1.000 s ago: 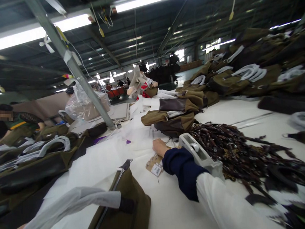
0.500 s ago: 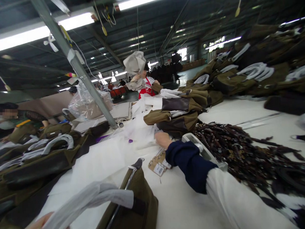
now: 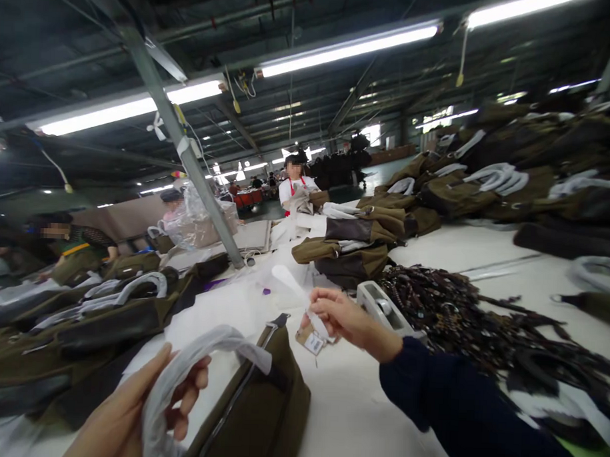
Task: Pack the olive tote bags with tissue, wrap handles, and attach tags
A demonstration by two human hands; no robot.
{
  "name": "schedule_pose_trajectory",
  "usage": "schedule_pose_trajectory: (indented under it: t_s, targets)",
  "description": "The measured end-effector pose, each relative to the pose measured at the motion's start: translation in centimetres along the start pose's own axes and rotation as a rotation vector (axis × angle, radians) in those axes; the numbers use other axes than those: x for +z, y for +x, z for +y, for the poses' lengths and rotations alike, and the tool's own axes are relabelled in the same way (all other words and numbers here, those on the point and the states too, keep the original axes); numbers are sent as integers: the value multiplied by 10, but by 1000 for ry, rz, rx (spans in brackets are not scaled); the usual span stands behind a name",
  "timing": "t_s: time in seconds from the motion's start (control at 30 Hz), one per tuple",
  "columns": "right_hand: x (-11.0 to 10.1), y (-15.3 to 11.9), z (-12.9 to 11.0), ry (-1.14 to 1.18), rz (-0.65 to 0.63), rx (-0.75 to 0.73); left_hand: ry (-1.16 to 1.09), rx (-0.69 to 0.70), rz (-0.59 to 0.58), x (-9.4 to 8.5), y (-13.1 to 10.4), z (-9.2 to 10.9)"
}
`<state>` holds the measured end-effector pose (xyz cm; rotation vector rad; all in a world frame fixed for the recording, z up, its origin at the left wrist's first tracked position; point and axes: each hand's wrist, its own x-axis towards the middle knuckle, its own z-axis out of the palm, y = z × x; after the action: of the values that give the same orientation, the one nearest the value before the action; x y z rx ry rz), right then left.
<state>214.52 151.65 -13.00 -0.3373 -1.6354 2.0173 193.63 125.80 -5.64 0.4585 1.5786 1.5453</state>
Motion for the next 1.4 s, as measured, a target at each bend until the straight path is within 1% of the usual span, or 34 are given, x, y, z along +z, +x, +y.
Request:
schedule_pose_trajectory:
  t_s: [0.07, 0.13, 0.17, 0.27, 0.37, 0.47, 0.53, 0.63, 0.73, 0.77, 0.83, 0.9, 0.97, 1.07, 1.13, 1.2, 1.27, 1.33, 1.4]
  targets:
    - [20, -24, -2, 85, -65, 39, 54, 52, -58, 0, -7, 4]
    - [36, -46, -2, 99, -117, 57, 125, 114, -134, -2, -12, 6]
    - [43, -56, -1, 100, -143, 64, 158, 121, -171, -3, -14, 6]
    - [60, -77, 4, 84, -245, 124, 222, 91, -238, -4, -14, 4]
    - [73, -86, 10, 63, -316, 210, 254, 39, -293, 0, -15, 2]
    - [86, -85, 9, 38, -327, 245, 288, 5, -314, 6, -18, 3]
    - [96, -83, 4, 23, -336, 238, 318, 7, -291, 8, -19, 5]
    - [108, -78, -8, 9, -355, 200, 360, 19, -259, 8, -18, 6]
    - [115, -73, -14, -9, -362, 180, 421, 45, -270, 6, -17, 9]
    - [116, -71, -15, -24, -353, 173, 448, 80, -259, 6, -17, 10]
    - [117, -67, -15, -59, -328, 155, 506, 189, -200, 6, -19, 17]
    - [118, -64, -17, -87, -321, 126, 567, 327, -107, 6, -23, 26]
    - [119, -63, -23, -109, -325, 85, 688, 492, -16, 9, -28, 36]
    - [124, -63, -36, -133, -286, -26, 925, 751, 141, 14, -37, 48]
    - [131, -62, -43, -105, -228, -112, 973, 834, 205, 20, -43, 52]
    - [140, -61, -48, -30, -170, -215, 888, 822, 188, 27, -49, 53]
    - [148, -59, -49, 61, -147, -300, 736, 756, 117, 34, -54, 49]
    - [155, -58, -47, 146, -159, -335, 588, 678, 39, 41, -58, 44]
    - [158, -57, -45, 225, -186, -338, 494, 607, -36, 45, -62, 39]
